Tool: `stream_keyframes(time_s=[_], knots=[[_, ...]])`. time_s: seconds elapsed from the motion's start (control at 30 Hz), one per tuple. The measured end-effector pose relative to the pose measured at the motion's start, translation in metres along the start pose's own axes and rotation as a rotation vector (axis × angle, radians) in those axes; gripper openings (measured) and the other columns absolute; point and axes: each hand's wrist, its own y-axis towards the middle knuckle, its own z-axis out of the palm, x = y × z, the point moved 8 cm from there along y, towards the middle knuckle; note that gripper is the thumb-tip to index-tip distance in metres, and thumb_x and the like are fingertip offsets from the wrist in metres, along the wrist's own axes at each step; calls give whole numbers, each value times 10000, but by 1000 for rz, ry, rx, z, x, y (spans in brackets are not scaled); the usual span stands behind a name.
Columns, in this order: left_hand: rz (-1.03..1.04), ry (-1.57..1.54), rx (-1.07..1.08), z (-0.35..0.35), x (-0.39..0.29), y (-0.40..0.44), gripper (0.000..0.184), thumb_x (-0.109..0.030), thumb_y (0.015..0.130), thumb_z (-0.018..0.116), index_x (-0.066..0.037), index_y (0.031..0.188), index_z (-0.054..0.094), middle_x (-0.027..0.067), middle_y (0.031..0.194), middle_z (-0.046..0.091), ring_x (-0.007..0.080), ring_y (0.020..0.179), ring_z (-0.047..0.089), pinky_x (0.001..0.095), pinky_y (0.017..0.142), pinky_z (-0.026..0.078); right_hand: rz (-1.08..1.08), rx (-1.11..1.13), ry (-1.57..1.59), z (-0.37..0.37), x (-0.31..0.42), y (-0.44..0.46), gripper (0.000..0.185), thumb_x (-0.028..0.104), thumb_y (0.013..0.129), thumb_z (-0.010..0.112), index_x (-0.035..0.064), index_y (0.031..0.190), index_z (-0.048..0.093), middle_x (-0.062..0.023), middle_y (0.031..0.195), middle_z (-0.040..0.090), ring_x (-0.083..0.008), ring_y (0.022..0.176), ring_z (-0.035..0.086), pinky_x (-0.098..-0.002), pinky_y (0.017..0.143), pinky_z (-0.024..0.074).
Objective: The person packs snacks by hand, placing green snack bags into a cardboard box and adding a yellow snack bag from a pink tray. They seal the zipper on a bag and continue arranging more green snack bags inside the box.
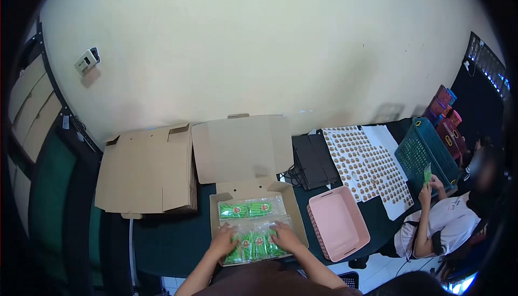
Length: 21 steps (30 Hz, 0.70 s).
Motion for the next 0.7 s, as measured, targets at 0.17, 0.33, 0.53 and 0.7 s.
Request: stream_keyframes(time_s=[0.17, 0.33, 0.53, 0.7], knots=[[-3, -36, -95, -4, 21, 48, 595, -275, 775, 591, -69, 1293, 384, 261, 1371, 244, 422, 1259, 250, 436, 1034, 256, -29, -54, -66, -8, 0, 32, 427, 247, 800, 550, 75, 1187, 495, -217, 1279, 415, -375, 1182, 383, -426, 1001, 304], [-6, -28, -100, 9, 29, 68, 670, -245, 763, 584, -28, 1329, 297, 261, 1368, 254, 415, 1260, 251, 434, 1046, 235, 12, 7, -98, 6, -12, 48, 481, 274, 806, 556, 77, 1231, 443, -175, 1278, 431, -384, 1165, 393, -444, 980, 328], [26, -67, -139, 9, 28, 55, 653, -222, 764, 575, -31, 1326, 304, 284, 1358, 249, 428, 1250, 261, 435, 1044, 240, 55, 25, -141, 8, -13, 46, 460, 269, 813, 539, 83, 1224, 447, -169, 1285, 430, -368, 1172, 396, -426, 992, 315], [27, -21, -98, 20, 35, 33, 705, -306, 743, 623, -55, 1327, 318, 264, 1373, 240, 425, 1261, 246, 444, 1039, 238, 37, 58, 88, 7, 6, 50, 463, 252, 802, 558, 86, 1221, 451, -204, 1281, 419, -390, 1177, 386, -413, 1012, 297]])
